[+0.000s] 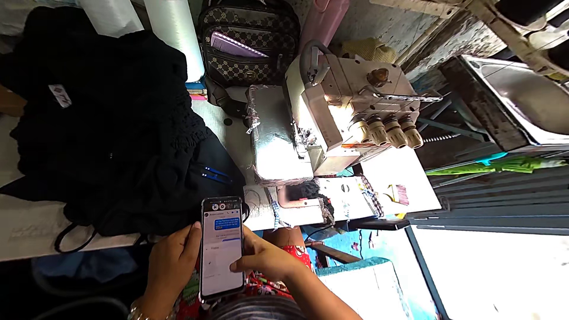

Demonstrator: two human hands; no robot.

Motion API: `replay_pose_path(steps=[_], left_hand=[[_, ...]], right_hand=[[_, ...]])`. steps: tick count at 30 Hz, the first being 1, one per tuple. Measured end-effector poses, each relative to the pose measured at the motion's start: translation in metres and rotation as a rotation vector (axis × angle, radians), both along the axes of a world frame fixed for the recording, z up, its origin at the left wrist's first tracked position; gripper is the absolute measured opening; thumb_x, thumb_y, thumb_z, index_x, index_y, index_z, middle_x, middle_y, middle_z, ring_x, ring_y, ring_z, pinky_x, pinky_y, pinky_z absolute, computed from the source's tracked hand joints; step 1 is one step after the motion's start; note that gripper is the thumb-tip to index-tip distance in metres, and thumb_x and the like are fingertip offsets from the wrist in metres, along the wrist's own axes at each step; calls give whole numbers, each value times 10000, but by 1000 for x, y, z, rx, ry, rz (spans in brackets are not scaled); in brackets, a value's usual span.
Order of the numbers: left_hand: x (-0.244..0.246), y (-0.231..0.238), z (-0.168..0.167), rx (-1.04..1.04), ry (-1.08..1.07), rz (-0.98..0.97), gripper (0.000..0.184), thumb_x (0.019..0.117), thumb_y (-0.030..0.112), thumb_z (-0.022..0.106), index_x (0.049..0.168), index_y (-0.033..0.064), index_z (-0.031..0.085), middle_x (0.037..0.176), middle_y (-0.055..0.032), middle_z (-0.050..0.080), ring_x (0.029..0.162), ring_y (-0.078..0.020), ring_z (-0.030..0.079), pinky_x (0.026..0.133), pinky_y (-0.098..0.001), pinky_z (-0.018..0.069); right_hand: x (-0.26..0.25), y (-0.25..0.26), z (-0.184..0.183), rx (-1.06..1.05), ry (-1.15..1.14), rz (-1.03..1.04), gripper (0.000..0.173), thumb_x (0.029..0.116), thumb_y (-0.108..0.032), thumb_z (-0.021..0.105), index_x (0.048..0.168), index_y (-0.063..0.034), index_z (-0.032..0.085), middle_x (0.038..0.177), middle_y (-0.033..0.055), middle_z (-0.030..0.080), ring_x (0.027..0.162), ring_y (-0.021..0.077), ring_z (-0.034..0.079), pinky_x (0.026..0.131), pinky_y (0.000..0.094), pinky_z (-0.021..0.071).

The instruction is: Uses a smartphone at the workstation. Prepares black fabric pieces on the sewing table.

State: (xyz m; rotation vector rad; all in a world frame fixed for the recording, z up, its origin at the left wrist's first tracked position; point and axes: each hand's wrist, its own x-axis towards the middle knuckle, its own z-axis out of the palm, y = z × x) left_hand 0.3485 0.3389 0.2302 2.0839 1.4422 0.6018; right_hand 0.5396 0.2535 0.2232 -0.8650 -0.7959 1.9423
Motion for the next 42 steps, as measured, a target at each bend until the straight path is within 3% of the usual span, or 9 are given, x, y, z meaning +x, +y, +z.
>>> replay_pose_path(steps=[10,11,13,15,19,23,29,37,42], left_hand=[[-1,0,-1,8,-7,5,525,1025,333,355,588,74,486,502,-5,388,490,-143,449,513,-362,354],[-1,0,-1,8,-7,4,523,1024,332,355,587,76,486,501,-1,388,489,-139,450,511,-358,353],[-1,0,-1,4,-9,2,530,1030,329,353,589,70,493,502,-6,393,490,-138,452,511,-356,354],[-1,0,-1,7,-12,4,528,1028,331,357,586,75,492,498,1,384,483,-129,445,505,-348,349],[0,-1,-1,11,-13,4,529,1029,332,358,591,70,494,501,0,384,487,-138,445,511,-350,351],[-1,0,0,-4,-11,5,529,1030,335,358,595,68,499,506,0,390,491,-136,449,513,-355,354],[0,-1,1,4,-12,2,524,1027,319,364,592,61,501,505,-12,396,493,-145,453,514,-358,355],[0,-1,1,-1,-17,13,528,1027,328,359,606,57,526,515,-19,434,509,-146,489,522,-367,373],[-1,-1,-1,-2,-23,7,521,1027,325,360,597,70,507,510,-2,410,501,-126,466,517,-342,360]], right_hand=[[-1,1,1,-2,-1,15,628,926,43,535,1458,-115,243,1208,2,623,1020,63,665,746,248,576],[-1,0,0,9,9,11,643,918,53,544,1460,-110,241,1215,3,624,1035,64,663,776,252,577],[-1,0,-6,74,52,11,728,877,108,590,1473,-68,210,1271,28,608,1124,85,652,938,299,566],[-1,-2,-9,139,47,17,870,799,141,663,1483,-30,153,1332,69,579,1192,118,641,1031,345,544],[-3,-2,-4,139,-48,24,1146,732,155,738,1553,-11,-44,1457,141,475,1271,129,600,1071,342,523],[-4,-2,-1,120,-62,22,1187,731,156,738,1559,-23,-94,1483,155,440,1282,128,591,1063,332,527],[-1,-2,-7,154,-25,50,1132,750,110,732,1542,-44,-61,1422,116,495,1212,137,639,962,339,585],[-1,-2,-11,143,53,12,786,860,86,610,1488,-35,154,1330,55,574,1186,109,634,1024,342,538],[-1,-1,-11,126,54,3,762,874,94,592,1494,-34,168,1323,51,581,1175,106,639,1023,339,539]])
